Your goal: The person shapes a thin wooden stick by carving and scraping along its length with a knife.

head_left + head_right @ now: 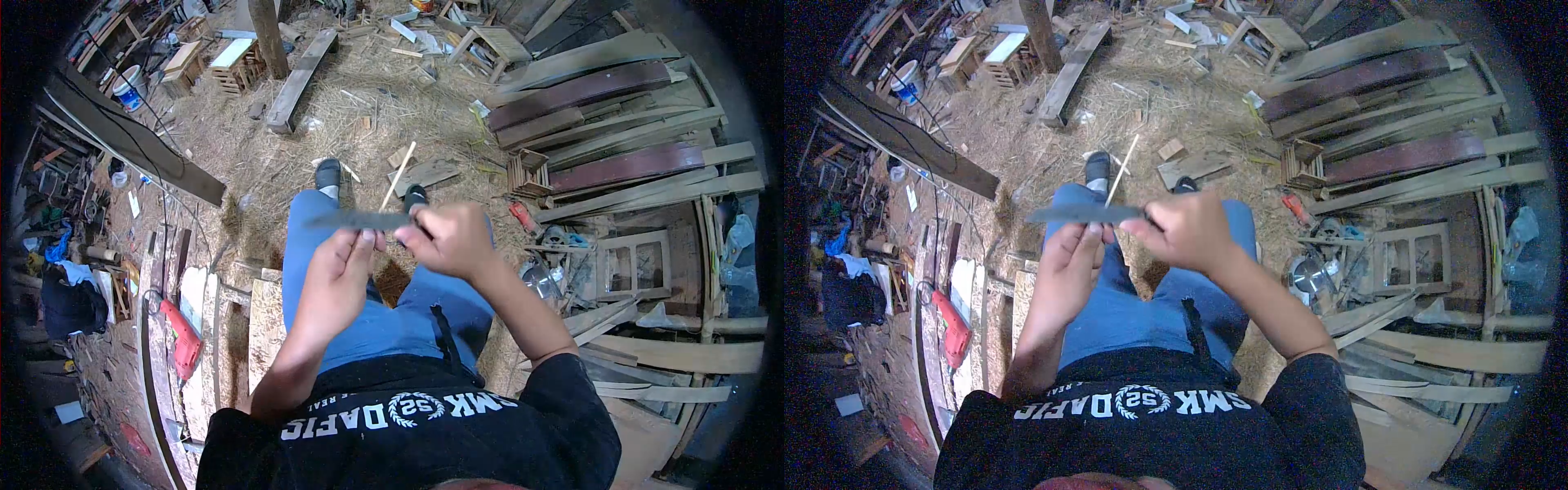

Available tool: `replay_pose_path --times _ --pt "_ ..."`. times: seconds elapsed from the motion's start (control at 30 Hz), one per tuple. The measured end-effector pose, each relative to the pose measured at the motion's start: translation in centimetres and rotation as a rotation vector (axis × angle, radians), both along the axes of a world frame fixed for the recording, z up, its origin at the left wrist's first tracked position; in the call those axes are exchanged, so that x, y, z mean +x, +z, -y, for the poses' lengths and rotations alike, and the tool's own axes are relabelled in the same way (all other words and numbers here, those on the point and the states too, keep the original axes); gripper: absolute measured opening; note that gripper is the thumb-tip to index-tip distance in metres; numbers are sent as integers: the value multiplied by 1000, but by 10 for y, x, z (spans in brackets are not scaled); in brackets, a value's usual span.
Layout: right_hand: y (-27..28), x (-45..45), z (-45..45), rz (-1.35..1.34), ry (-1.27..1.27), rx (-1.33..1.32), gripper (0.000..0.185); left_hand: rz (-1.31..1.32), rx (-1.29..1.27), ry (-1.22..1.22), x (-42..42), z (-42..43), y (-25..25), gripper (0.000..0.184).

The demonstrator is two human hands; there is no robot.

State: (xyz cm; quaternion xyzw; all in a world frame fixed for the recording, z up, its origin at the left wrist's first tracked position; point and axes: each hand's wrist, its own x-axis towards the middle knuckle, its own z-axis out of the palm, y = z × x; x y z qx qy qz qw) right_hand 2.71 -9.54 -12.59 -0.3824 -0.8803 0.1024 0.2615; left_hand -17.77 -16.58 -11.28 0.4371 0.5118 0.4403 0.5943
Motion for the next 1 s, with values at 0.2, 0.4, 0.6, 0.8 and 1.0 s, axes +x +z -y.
replay_pose_path --times 0.2,0.4,0.6,0.8,1.0 --pt "-8 26 -24 -10 -309 117 46 -168 166 14 1 12 16 24" --pt "-18 60 -48 -358 -618 -179 51 20 48 -16 -1 12 5 26" --pt "-10 10 4 -146 -247 -65 44 67 -26 -16 2 1 6 28" --pt "-15 12 -5 -40 8 140 39 -73 -18 -18 5 4 4 23" --pt "-38 54 -65 -144 -686 -208 46 -3 -1 -22 6 16 18 24"
